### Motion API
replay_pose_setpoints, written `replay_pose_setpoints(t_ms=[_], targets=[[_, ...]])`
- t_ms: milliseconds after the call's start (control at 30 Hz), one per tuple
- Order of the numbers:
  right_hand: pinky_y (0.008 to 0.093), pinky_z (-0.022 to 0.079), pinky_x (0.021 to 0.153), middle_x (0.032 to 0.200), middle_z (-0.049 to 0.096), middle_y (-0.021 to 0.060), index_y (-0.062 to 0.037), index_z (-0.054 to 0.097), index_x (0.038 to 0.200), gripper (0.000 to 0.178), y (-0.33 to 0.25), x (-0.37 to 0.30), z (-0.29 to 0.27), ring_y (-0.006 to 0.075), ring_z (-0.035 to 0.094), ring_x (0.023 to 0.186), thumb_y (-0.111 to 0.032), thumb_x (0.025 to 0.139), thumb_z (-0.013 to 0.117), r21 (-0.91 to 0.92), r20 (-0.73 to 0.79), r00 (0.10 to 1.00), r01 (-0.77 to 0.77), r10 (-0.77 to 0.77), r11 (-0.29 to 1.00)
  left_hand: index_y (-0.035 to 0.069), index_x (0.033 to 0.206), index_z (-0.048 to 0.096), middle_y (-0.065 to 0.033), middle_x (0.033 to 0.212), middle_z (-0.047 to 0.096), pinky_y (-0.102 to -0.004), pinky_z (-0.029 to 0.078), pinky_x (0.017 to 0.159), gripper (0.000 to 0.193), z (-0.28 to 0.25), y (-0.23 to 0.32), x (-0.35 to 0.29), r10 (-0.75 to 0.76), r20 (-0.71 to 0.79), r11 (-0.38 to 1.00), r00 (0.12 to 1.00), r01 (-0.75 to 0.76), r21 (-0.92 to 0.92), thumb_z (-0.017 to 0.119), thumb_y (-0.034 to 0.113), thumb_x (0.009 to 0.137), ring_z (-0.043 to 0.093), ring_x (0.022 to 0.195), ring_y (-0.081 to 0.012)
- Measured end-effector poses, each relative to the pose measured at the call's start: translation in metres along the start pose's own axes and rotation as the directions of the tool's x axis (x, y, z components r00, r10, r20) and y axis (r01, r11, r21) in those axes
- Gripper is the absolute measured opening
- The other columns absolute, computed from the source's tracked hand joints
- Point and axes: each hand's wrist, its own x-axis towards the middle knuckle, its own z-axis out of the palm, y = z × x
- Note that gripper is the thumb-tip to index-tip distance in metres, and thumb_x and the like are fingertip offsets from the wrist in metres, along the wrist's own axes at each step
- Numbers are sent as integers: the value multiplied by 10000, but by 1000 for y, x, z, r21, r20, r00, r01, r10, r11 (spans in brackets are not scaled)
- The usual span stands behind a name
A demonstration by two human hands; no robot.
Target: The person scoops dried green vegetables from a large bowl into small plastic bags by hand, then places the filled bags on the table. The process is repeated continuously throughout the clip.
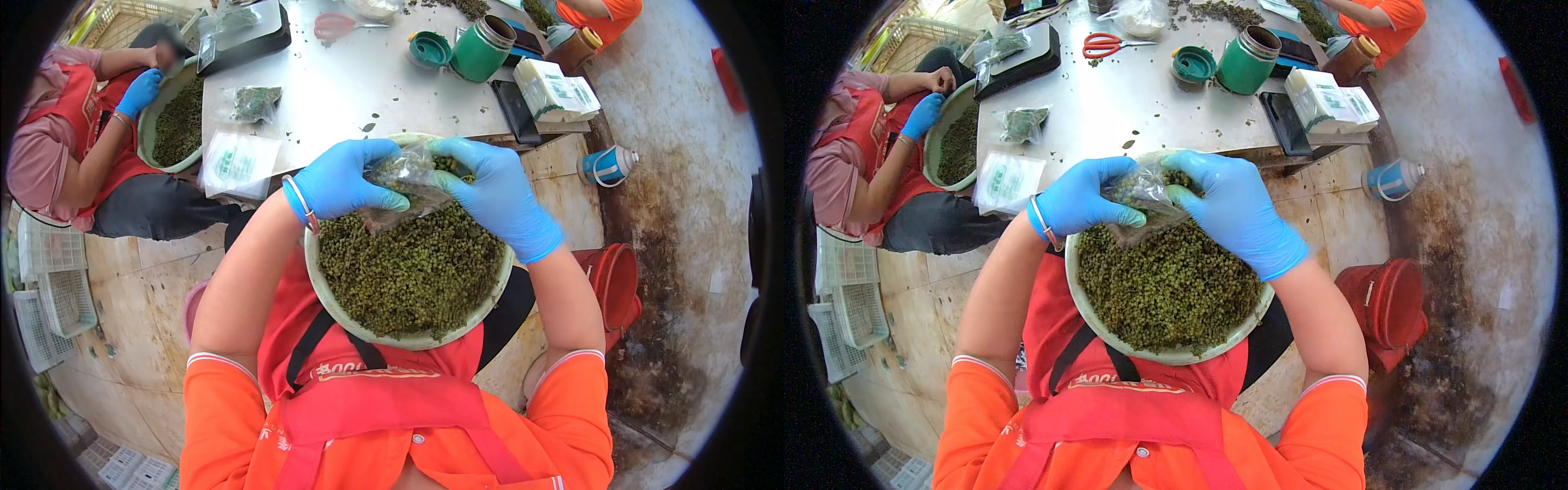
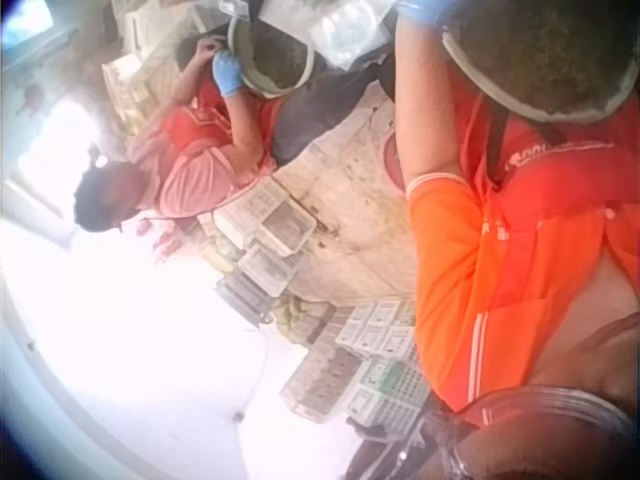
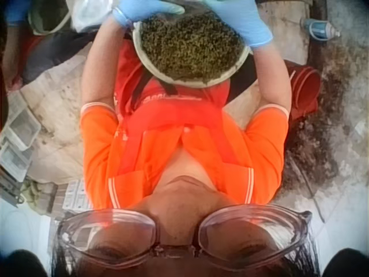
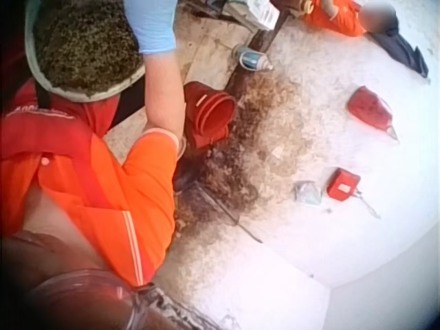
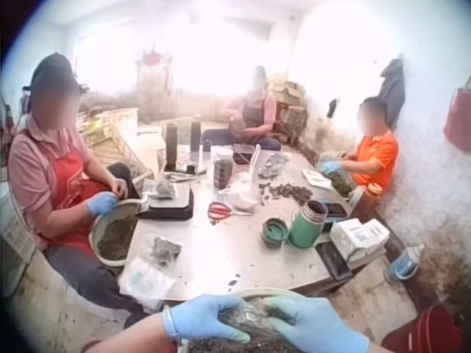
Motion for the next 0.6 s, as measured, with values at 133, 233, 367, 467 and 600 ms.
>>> replay_pose_setpoints(t_ms=[133,233,367,467,600], targets=[[365,550,699,887,689,140,-82,686,1064,251,0,-3,-3,323,681,778,-151,825,719,-401,-72,978,152,-197,903,-36,1202,610,-64,1077,678,-314,491,926,570,-14,-13,-6,-17,-99,988,995,32,149,845,95,699,607,985,-132],[386,537,735,877,666,125,-112,698,1066,255,-1,-10,-16,309,664,800,-174,820,720,-112,-71,997,27,-35,993,-56,1235,585,-71,1119,670,-320,486,942,620,-29,-26,-18,-23,-210,979,977,65,194,849,93,694,599,1015,-137],[408,442,959,1143,657,108,-130,692,1116,339,-15,-2,-22,303,574,1109,-213,790,732,-349,158,987,78,-23,934,-21,1267,583,-81,1131,674,-321,488,942,650,-30,-22,-21,14,-247,972,969,45,231,852,103,688,609,1019,-143],[437,395,1015,1229,643,105,-132,685,1164,420,-29,4,-15,331,516,1183,-243,763,742,-197,127,967,243,-221,950,7,1281,589,-96,1138,680,-325,494,938,660,-14,-13,-26,94,-238,949,967,-15,314,854,111,686,621,1027,-149],[468,336,1096,1273,629,113,-121,675,1205,495,-24,3,0,341,459,1257,-292,750,767,61,235,961,137,-148,989,46,1261,621,-115,1087,699,-322,518,879,612,-1,-6,-31,277,-263,915,924,-170,365,845,125,698,656,957,-170]])
